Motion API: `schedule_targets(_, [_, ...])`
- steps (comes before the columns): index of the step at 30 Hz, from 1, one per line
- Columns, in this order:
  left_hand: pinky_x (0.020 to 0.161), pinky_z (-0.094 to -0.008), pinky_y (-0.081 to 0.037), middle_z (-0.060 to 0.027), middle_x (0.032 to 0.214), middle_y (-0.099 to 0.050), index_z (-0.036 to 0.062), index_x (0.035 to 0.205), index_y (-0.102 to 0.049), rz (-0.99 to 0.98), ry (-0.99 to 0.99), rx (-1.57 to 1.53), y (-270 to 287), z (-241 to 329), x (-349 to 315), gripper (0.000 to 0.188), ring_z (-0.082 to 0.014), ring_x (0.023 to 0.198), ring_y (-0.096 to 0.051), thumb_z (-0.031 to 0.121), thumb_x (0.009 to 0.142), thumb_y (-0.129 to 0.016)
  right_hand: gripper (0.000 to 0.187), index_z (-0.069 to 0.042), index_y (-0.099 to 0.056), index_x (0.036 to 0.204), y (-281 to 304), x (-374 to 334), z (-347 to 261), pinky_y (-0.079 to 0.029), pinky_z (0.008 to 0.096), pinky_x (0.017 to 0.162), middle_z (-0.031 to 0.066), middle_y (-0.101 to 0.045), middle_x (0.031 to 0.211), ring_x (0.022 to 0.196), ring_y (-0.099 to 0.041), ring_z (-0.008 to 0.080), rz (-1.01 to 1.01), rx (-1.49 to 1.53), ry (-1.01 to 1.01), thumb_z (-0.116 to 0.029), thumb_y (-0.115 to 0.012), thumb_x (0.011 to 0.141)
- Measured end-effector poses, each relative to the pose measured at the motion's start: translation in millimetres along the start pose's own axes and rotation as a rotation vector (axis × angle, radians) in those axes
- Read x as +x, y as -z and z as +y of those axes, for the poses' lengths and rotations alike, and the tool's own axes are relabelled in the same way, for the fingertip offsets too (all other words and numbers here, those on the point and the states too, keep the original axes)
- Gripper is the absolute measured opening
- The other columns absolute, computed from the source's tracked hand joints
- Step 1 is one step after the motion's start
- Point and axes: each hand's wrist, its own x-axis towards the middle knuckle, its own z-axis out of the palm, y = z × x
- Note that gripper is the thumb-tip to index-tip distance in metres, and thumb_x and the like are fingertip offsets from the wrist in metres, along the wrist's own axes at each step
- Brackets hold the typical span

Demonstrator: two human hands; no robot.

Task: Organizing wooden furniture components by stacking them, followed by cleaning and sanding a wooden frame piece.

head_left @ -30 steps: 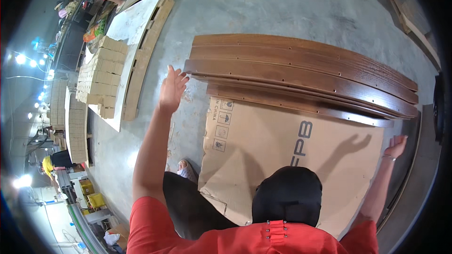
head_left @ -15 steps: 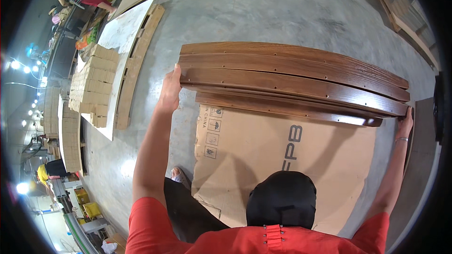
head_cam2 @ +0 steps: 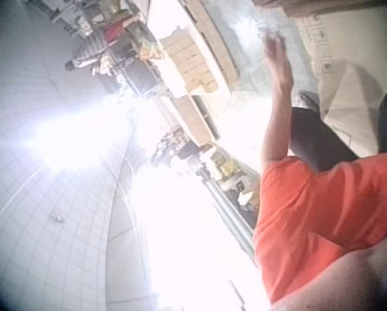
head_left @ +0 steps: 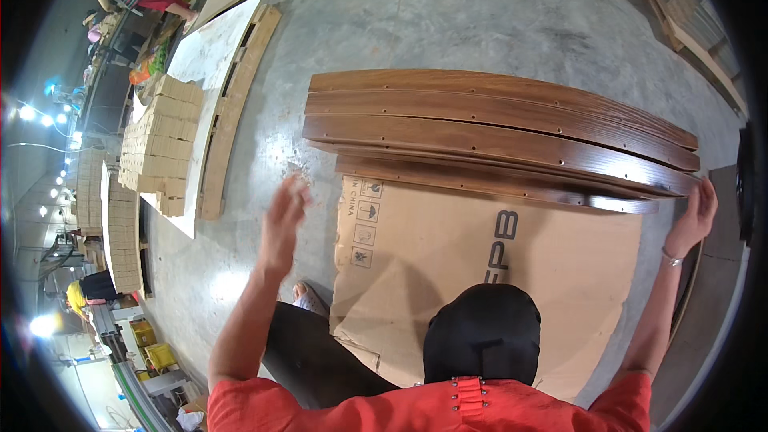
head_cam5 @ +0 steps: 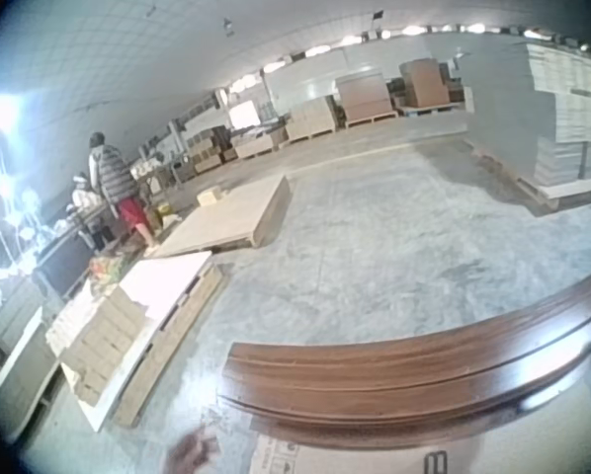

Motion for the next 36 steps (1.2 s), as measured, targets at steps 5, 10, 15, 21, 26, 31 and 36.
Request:
schedule_targets(5, [0.098,-0.0374,-0.039,-0.0151,0.131,-0.053,0.0048,0.143,-0.033,-0.436,0.018,0.169,8.9,-32.8,-60.4,0.059,-0.0234,0.113,-0.056,0.031,0.094,-0.050,0.028,-0.001,-0.061,0.101,-141.5,-82.1,-197.0,-0.046,0.0325,0.087,0.0091,-0.057,0.115,0.103,-0.056,0.0190,-0.596,0.255,0.311,0.008,-0.061,0.075])
schedule_targets(10, [0.096,-0.0414,-0.041,-0.0158,0.118,-0.060,0.0032,0.131,-0.048,-0.799,-0.550,0.906,23.1,-53.1,-87.6,0.050,-0.0295,0.106,-0.059,0.035,0.093,-0.053,0.024,-0.003,-0.059,0.094,-237.4,-149.1,-308.5,-0.048,0.0336,0.084,0.0120,-0.057,0.107,0.098,-0.058,0.0290,-1.117,0.315,0.588,0.003,-0.065,0.071])
schedule_targets(15, [0.085,-0.0449,-0.046,-0.0150,0.097,-0.065,0.0038,0.122,-0.054,-1.138,-0.412,0.740,69.6,-50.8,-109.5,0.051,-0.0334,0.094,-0.063,0.039,0.087,-0.060,0.021,-0.003,-0.059,0.093,-251.3,-227.6,-360.7,-0.049,0.0367,0.083,0.0115,-0.056,0.106,0.096,-0.059,0.0300,-1.751,0.168,0.473,-0.009,-0.067,0.074])
schedule_targets(21, [0.077,-0.0458,-0.050,-0.0186,0.091,-0.066,0.0025,0.114,-0.057,-0.799,-0.240,0.553,120.9,-69.0,-110.1,0.048,-0.0355,0.089,-0.064,0.044,0.089,-0.053,0.023,-0.005,-0.059,0.097,-208.0,-304.9,-438.6,-0.050,0.0390,0.079,0.0122,-0.055,0.102,0.090,-0.059,0.0309,-2.173,0.023,0.342,-0.013,-0.065,0.076])
schedule_targets(26, [0.078,-0.0480,-0.050,-0.0210,0.095,-0.066,0.0010,0.105,-0.061,-0.714,-0.114,0.415,134.3,-109.0,-134.8,0.048,-0.0386,0.088,-0.064,0.046,0.090,-0.051,0.023,-0.005,-0.059,0.098,-201.2,-323.9,-538.2,-0.050,0.0407,0.078,0.0122,-0.056,0.097,0.092,-0.059,0.0303,-2.328,-0.118,0.420,-0.016,-0.063,0.078])
schedule_targets(31, [0.076,-0.0472,-0.051,-0.0201,0.086,-0.067,-0.0001,0.088,-0.063,-0.509,0.179,0.340,129.0,-128.1,-176.2,0.046,-0.0368,0.083,-0.066,0.045,0.090,-0.051,0.024,-0.005,-0.060,0.098,-200.7,-321.7,-618.3,-0.048,0.0401,0.082,0.0118,-0.058,0.095,0.096,-0.057,0.0301,-2.157,-0.238,0.329,-0.018,-0.064,0.079])
schedule_targets(36, [0.084,-0.0417,-0.048,-0.0153,0.104,-0.066,0.0053,0.106,-0.061,-0.399,0.794,-0.701,150.1,-99.6,-223.6,0.051,-0.0305,0.100,-0.061,0.051,0.094,-0.042,0.031,-0.003,-0.060,0.107,-198.5,-333.0,-688.4,-0.045,0.0408,0.091,0.0160,-0.059,0.106,0.103,-0.056,0.0336,-2.152,-0.180,0.351,-0.019,-0.064,0.080])
